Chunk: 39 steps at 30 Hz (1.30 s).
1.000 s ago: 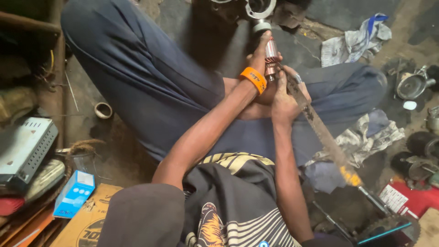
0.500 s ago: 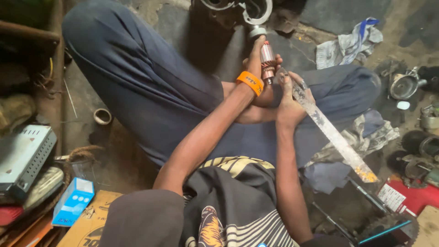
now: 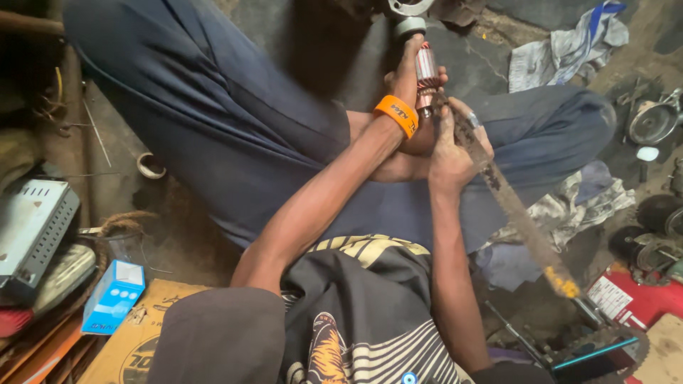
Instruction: The person sits on the floor and uses a metal file to smooth the surface of a cylindrical motor component. They then wipe the component with a cloth and insert it into a metal housing, followed by attaching a circular cover plate.
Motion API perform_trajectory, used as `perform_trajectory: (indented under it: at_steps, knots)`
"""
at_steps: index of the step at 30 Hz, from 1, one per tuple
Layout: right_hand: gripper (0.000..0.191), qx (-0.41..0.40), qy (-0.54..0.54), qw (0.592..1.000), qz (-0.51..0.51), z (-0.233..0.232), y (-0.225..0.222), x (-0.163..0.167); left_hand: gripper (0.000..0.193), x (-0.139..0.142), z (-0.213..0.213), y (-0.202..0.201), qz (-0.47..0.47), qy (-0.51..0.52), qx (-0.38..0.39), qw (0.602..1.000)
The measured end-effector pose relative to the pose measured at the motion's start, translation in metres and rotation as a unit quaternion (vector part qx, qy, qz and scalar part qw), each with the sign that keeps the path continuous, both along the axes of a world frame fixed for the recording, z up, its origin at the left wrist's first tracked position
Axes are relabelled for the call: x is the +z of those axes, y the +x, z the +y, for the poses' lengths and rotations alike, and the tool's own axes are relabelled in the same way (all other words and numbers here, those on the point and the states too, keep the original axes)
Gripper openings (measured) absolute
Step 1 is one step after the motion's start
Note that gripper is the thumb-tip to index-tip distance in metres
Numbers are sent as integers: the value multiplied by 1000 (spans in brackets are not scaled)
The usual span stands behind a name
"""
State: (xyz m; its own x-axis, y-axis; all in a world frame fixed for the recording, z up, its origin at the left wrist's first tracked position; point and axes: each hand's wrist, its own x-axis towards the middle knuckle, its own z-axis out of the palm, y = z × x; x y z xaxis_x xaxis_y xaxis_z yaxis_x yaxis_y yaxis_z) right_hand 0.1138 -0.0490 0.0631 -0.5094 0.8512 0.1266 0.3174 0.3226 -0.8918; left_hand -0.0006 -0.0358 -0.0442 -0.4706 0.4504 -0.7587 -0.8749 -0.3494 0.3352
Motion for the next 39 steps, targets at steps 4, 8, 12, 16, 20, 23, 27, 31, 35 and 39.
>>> perform_trajectory:
  at_steps: [4,8,12,16,20,23,27,31,35,39]
  knots:
    - [15,-6,-15,1000,22,-1,-5,0,53,2,1,2,-32,-5,-13,999]
    - [15,-4,1,1000,6,-2,-5,3,52,1,2,2,-24,-5,-11,1000]
    - [15,-4,-50,998,41,-3,-2,6,52,0,1,-2,-37,31,-11,999]
    - [15,-11,-45,999,19,-4,-2,6,54,0,0,-3,-33,9,-16,999]
    - [14,4,53,998,-45,-3,-5,5,55,3,-1,-1,-21,19,-9,1000]
    - [14,18,0,1000,20,-2,-3,4,56,6,-2,-2,-34,31,-10,999]
    - [14,5,-59,997,51,1,5,2,65,9,-3,-4,-3,56,-16,998]
    - [12,-50,-86,991,87,7,12,-4,72,8,-3,-5,9,16,-15,1000]
    - [12,-19,-52,995,77,11,13,-9,73,8,-4,-4,9,-13,-29,999]
    - [14,-12,-12,999,33,10,8,-9,72,10,-4,-4,19,-28,-39,999]
